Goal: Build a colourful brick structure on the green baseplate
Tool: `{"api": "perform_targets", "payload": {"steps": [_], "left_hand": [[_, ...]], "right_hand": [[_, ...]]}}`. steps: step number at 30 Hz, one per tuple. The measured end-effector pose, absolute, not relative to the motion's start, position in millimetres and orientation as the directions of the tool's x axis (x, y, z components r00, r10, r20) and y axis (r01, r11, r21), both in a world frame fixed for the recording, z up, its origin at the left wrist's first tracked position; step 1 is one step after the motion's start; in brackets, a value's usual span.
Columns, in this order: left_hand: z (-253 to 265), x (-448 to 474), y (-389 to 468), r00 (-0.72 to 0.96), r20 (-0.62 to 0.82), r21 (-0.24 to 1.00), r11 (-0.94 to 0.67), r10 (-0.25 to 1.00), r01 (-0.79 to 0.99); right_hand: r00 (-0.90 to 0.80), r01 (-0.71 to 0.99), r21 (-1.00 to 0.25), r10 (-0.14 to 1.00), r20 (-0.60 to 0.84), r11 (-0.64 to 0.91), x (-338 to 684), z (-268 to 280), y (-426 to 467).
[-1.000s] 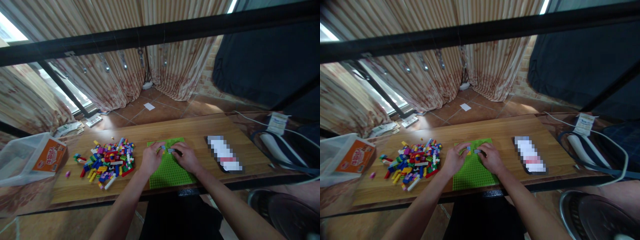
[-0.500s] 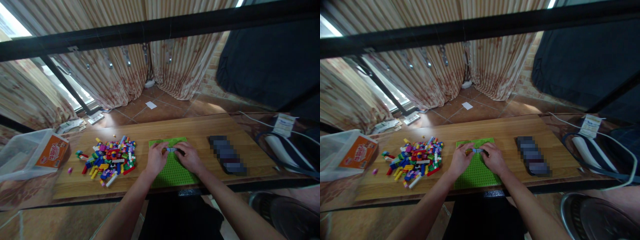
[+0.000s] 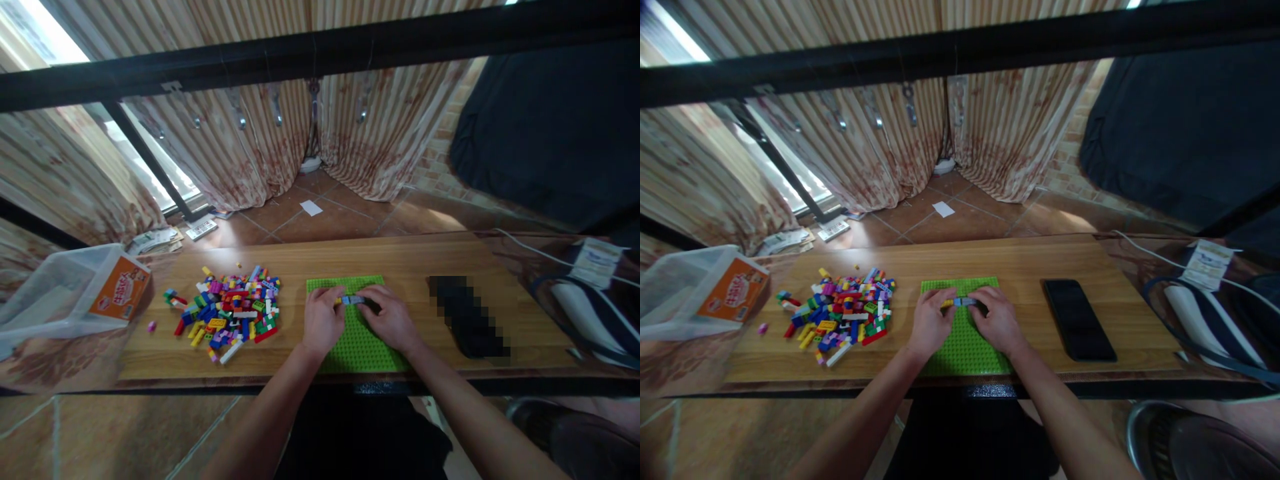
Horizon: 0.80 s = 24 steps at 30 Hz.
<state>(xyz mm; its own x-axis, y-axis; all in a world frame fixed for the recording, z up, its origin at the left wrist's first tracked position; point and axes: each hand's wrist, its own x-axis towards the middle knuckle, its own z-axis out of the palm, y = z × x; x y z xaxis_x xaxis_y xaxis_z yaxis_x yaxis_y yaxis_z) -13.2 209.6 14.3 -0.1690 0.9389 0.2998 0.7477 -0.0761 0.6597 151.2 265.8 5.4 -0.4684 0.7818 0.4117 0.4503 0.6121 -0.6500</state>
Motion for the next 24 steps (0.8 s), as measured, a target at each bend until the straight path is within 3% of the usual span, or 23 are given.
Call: {"api": "perform_targets", "payload": {"steps": [24], "left_hand": [[12.2, -15.4, 206.2, -0.106, 0.297, 0.654, -0.121, 0.949, 0.746]], "right_hand": [[-0.465, 0.428, -0.681, 0.791, 0.397, 0.594, 152.3, 7.4, 265.6]]}}
